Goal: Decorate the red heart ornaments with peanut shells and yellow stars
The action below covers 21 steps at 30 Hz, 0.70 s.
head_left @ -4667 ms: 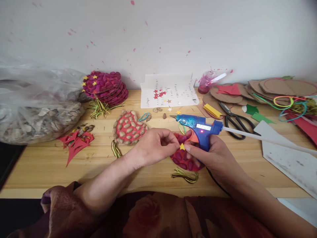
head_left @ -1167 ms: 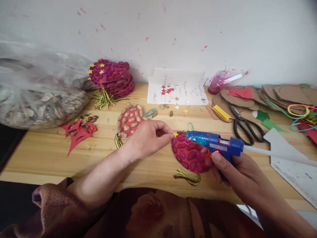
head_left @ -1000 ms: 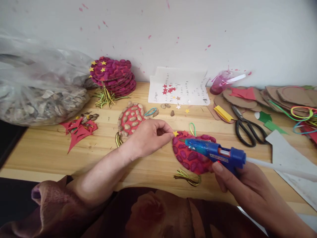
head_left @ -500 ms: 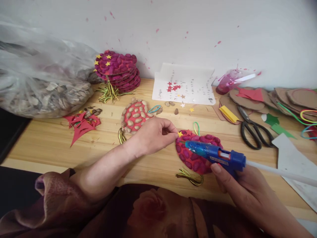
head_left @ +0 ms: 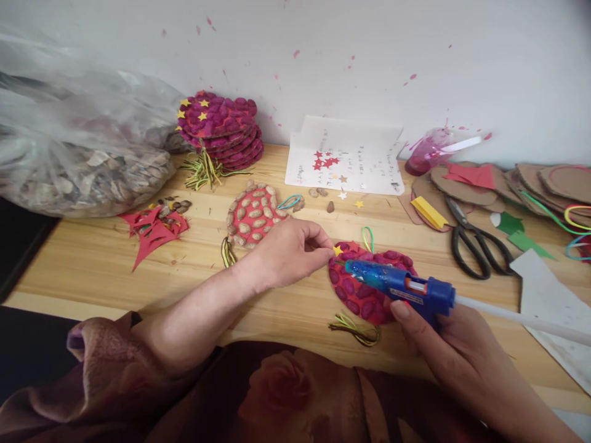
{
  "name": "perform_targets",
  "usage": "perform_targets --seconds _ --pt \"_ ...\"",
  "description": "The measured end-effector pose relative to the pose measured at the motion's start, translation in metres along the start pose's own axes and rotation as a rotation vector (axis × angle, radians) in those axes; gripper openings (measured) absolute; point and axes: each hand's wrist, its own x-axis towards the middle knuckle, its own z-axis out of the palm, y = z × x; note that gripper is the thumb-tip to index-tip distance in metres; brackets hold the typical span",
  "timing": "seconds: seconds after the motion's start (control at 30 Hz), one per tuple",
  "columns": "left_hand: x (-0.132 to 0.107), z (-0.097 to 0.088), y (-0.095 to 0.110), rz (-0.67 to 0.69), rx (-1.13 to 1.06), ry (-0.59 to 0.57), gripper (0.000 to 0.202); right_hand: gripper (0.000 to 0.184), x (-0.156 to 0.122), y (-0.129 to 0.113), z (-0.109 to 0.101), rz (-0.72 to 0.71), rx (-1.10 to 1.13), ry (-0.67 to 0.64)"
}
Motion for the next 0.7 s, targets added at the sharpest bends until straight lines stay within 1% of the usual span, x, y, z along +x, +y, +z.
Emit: perform_targets --seconds 0.27,0.47,0.7 --pt "-0.0007 -0.0005 0.0024 -0.013 0.008 -0.001 0.009 0.035 0.0021 -0.0011 0.0004 0.011 0.014 -0.013" --pt "-0.0004 0.0002 0.0018 -0.004 0.023 0.007 0.009 0.032 0.002 0.0018 0.0016 0.011 0.027 -0.027" --pt "0.0002 -0.0007 0.0016 -0.002 0.05 0.011 0.009 0.036 0.0018 0.002 0.0027 0.016 0.012 -0.02"
